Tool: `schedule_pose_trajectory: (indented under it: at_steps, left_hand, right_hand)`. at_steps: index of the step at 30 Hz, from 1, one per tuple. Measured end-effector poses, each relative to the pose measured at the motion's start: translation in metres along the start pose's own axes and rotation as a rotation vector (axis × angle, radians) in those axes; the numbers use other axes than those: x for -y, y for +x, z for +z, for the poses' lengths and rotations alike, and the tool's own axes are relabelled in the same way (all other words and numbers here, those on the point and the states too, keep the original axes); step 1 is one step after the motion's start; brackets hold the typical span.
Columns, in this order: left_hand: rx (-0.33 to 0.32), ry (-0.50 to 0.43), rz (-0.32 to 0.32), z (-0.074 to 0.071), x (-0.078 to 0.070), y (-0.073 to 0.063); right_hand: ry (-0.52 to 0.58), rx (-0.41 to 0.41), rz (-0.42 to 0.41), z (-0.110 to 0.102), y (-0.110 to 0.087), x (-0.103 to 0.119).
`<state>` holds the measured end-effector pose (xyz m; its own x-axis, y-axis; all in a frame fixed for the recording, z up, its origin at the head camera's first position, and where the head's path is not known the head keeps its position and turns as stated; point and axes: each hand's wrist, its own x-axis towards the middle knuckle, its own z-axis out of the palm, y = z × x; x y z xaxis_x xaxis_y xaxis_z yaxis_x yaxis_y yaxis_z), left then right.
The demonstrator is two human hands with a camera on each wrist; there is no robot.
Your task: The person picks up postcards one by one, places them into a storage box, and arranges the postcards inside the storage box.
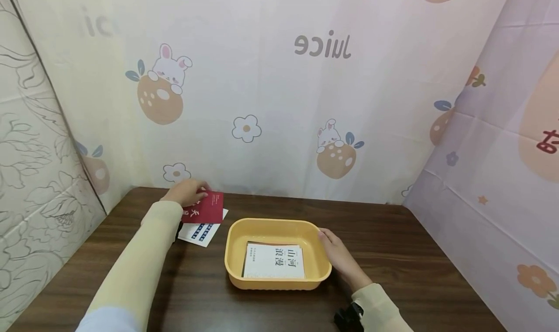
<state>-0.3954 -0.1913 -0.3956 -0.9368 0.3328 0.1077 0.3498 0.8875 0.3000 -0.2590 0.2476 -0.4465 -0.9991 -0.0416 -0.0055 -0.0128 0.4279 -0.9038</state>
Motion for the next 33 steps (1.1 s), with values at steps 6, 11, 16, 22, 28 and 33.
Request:
schedule_pose_trajectory:
  at_steps: [6,11,16,22,28,33]
  left_hand:
    - [-0.064,0.016,0.033,-0.006,-0.008,-0.005]
    - [-0.11,0.015,0.044,-0.012,-0.008,-0.006]
    - [-0.164,0.018,0.066,-0.015,-0.007,-0.007]
    - [-0.184,-0.002,0.062,-0.019,-0.008,-0.01]
    - [-0.192,-0.03,0.06,-0.026,-0.014,-0.016]
    - [-0.2,-0.095,0.059,-0.034,-0.022,-0.019]
  right_hand:
    - [-0.004,0.006,-0.015,-0.001,0.0,0.0]
    - [0.003,0.008,-0.019,0.0,0.0,-0.001]
    - [-0.003,0.007,-0.02,0.0,0.001,-0.002]
    - [-0.032,-0.001,-0.011,0.0,0.001,-0.003]
    - [-0.035,-0.003,-0.006,0.001,0.001,-0.003]
    - [-0.032,-0.004,-0.001,0.0,0.002,-0.002]
